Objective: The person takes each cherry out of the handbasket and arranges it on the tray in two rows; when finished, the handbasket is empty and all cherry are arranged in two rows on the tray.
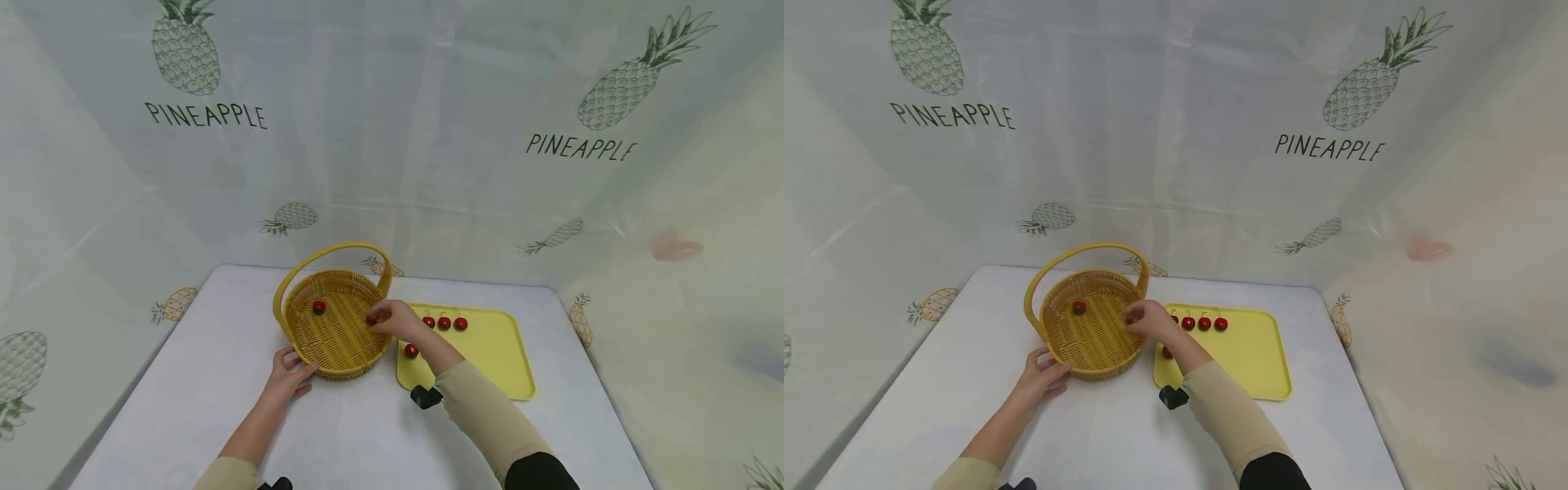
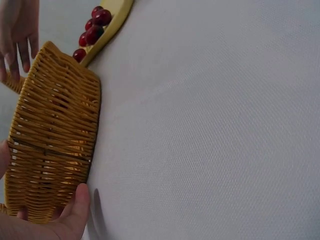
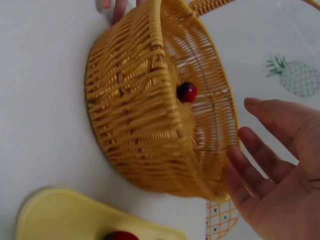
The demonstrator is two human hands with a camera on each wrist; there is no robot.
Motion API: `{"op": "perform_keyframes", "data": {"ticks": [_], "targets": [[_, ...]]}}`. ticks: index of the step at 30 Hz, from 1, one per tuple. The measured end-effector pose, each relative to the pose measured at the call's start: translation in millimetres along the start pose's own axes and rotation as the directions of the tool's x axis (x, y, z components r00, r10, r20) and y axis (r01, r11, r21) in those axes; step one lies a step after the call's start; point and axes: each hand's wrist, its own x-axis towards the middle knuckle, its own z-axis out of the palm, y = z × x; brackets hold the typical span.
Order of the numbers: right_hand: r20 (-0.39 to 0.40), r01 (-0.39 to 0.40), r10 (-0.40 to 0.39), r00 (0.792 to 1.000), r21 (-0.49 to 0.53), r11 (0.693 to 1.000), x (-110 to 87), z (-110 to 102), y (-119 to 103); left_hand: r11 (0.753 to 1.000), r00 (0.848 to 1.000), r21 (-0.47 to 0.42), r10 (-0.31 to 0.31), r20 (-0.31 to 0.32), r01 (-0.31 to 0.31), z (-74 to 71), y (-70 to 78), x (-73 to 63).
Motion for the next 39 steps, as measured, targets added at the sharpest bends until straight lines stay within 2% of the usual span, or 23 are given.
{"op": "perform_keyframes", "data": {"ticks": [12, 25, 39], "targets": [[0.068, -0.022, 0.022, 0.997, 0.002, 1.0, 30.7, 19, -21, 1.0, 1.0, -0.014, -0.023, -0.011, 0.022, 1.1, 3.2, -1.8], [0.063, -0.002, 0.005, 0.998, -0.037, 0.999, 64.0, 45, -33, 0.999, 1.0, -0.044, -0.018, 0.0, 0.018, 0.4, 1.5, 0.1], [0.02, 0.002, -0.001, 1.0, -0.052, 0.999, 93.6, 68, -26, 0.999, 1.0, -0.05, -0.01, -0.014, 0.009, 4.3, 0.9, -3.1]]}}
